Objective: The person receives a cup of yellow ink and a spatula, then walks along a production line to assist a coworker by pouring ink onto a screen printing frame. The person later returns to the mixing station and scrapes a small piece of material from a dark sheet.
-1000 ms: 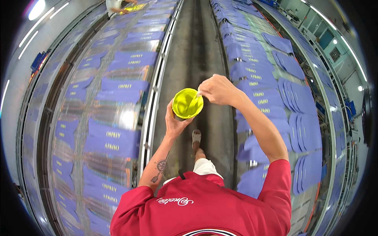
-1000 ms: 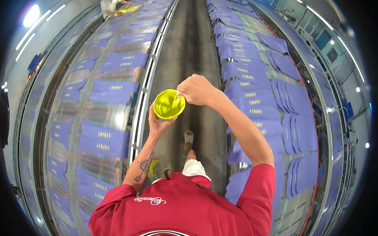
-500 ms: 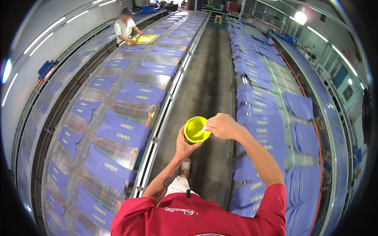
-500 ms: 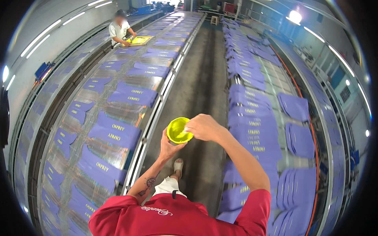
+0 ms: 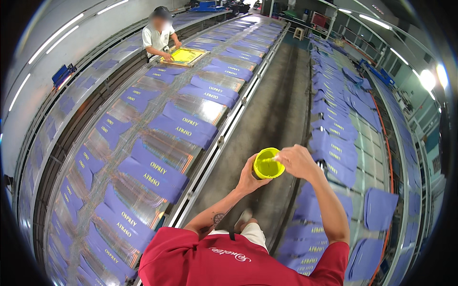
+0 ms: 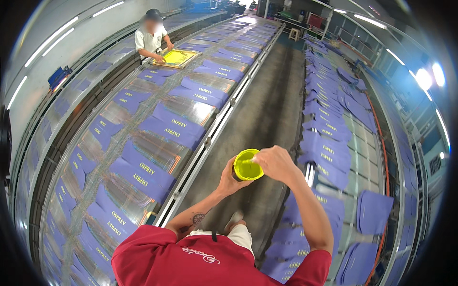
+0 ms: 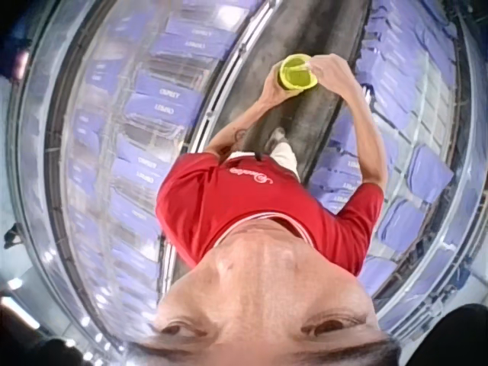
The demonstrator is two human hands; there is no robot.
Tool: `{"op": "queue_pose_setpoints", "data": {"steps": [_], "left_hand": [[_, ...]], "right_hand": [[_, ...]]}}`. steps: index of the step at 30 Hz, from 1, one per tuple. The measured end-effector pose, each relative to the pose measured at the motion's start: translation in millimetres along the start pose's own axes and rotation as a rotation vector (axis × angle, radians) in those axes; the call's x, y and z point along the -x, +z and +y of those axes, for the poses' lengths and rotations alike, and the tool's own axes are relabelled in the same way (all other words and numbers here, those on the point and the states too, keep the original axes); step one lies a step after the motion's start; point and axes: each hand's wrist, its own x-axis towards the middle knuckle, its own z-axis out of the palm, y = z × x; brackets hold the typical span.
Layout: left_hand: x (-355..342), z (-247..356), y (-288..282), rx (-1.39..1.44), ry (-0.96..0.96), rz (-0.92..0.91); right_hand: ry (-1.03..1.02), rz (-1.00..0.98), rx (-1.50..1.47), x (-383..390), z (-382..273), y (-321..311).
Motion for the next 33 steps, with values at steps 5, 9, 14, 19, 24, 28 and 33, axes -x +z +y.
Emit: {"op": "queue_pose_setpoints", "data": {"steps": [5,9,14,19,24,28,33], "left_hand": [[-175,-106,56,0.072,0.031,0.044],[-312,-166,116,0.151,0.004,0.073],[-484,-226,162,-0.096,0.003,0.107],[-656,-325,216,-0.042,-0.028,0.151],[-853,-430,271,-0.085,0.022,0.138],[-996,-480,324,-0.056,-0.016,0.108],[-1162,-551,381,0.032,-0.059,-0.016]], "right_hand": [[0.045,0.007,0.125,-87,199,-18],[-0.154,0.104,-0.054,-173,339,-16],[-0.023,0.019,0.085,-266,524,-61],[-0.159,0.027,-0.064,-367,689,-57],[0.003,0.07,-0.008,-479,894,-71],[-0.026,0.009,-0.059,-537,1020,-90],[0.094,0.047,0.114,-632,1187,-122]]}}
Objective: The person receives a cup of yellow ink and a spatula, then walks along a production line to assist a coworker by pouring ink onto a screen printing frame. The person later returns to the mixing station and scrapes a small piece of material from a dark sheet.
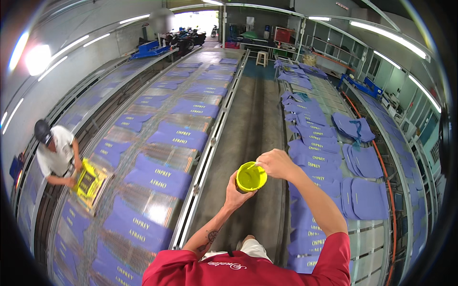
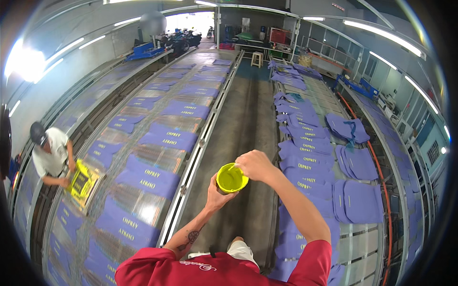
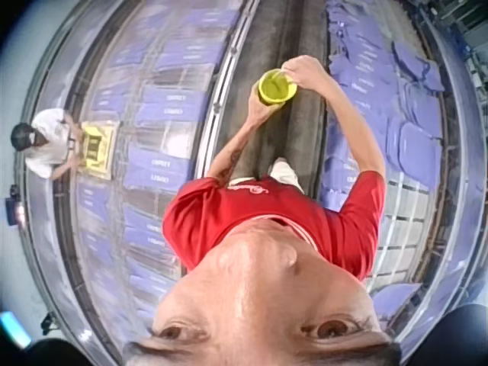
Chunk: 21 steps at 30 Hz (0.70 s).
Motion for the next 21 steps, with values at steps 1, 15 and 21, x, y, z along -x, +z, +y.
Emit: {"op": "queue_pose_setpoints", "data": {"steps": [1,15,21], "left_hand": [[-34,-16,10,-0.002,-0.003,-0.017],[-509,-223,120,-0.11,0.124,0.076],[-699,-313,173,-0.07,0.059,0.031]], "right_hand": [[-0.018,-0.021,-0.026,-18,27,2],[0.005,-0.019,0.06,-323,476,29],[-0.089,0.003,-0.05,-429,636,52]]}}
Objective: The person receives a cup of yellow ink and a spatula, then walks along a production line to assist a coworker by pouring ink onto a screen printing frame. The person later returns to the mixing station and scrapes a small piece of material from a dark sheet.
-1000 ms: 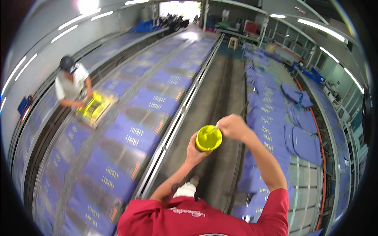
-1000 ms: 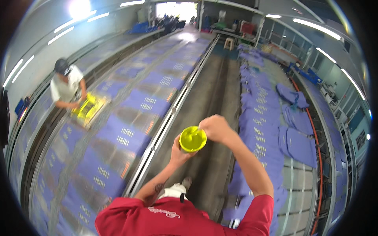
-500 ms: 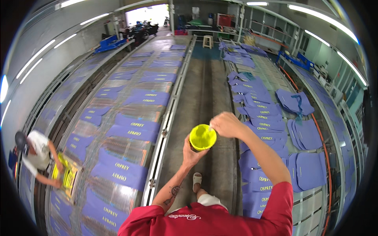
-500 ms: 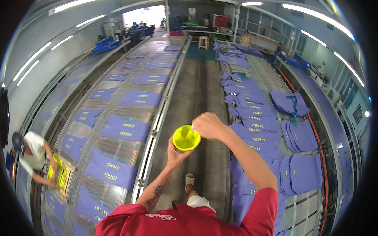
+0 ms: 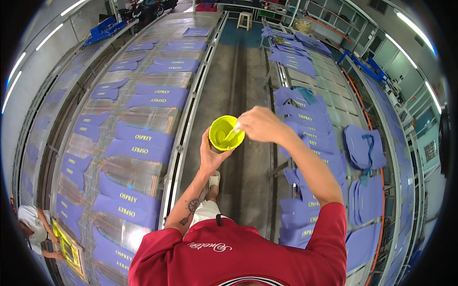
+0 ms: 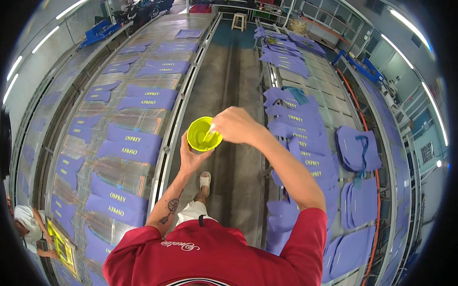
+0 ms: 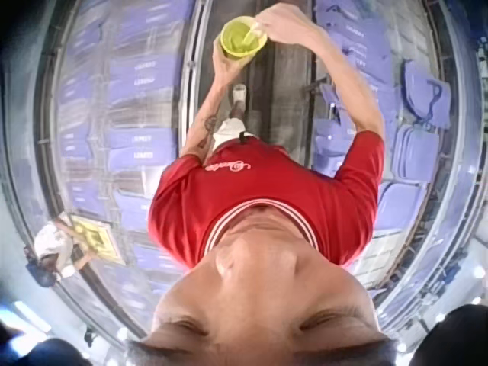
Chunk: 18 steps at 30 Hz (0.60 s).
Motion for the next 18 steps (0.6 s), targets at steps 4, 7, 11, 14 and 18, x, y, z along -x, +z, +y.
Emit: {"op": "queue_pose_setpoints", "data": {"steps": [4,7,11,14,18], "left_hand": [[-133,-70,41,-0.032,0.054,0.016],[-231,-115,67,-0.048,0.053,0.019],[-353,-153,116,-0.015,0.027,-0.036],[-438,-199,146,-0.018,0.0,-0.056],[-549,-266,202,-0.068,0.021,-0.059]], "right_hand": [[0.036,-0.005,0.054,-92,139,1],[-0.046,0.012,-0.092,-135,224,9],[0.151,0.086,0.0,-191,368,-14],[0.04,0.02,-0.123,-240,432,-11],[0.136,0.11,-0.119,-273,586,-7]]}}
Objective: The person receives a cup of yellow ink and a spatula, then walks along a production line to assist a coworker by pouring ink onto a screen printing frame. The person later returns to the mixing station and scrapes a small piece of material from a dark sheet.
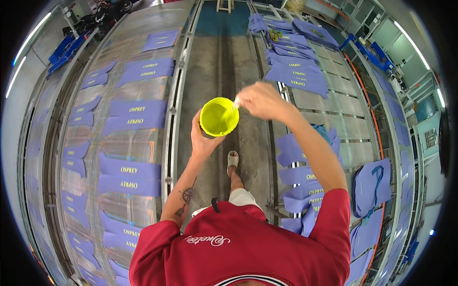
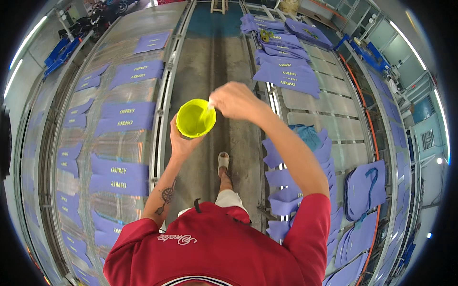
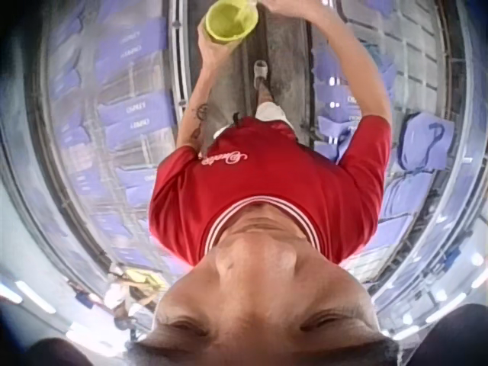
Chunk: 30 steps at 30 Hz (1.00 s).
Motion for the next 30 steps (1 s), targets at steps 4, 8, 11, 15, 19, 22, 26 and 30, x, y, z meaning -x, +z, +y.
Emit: {"op": "queue_pose_setpoints", "data": {"steps": [4,8,11,15,19,22,26,30], "left_hand": [[-118,-52,54,0.028,-0.033,-0.058],[-246,-101,89,0.21,-0.109,-0.232],[-332,-114,96,0.207,-0.164,-0.367],[-441,-179,122,0.138,-0.143,-0.404],[-553,-262,159,0.11,-0.041,-0.305],[-645,-329,192,0.099,-0.011,-0.208],[-755,-382,238,-0.076,0.029,-0.153],[-857,-428,292,-0.024,-0.015,-0.132]], "right_hand": [[-0.2,-0.013,0.128,-69,115,10],[-0.401,-0.086,0.195,-135,221,-20],[-0.568,0.012,0.285,-210,292,-30],[-0.47,-0.019,0.382,-295,409,-33],[-0.09,-0.117,0.232,-367,525,-18],[0.242,-0.131,0.087,-421,608,0],[0.738,-0.226,-0.354,-488,713,7],[1.142,-0.051,-1.056,-541,823,33]]}}
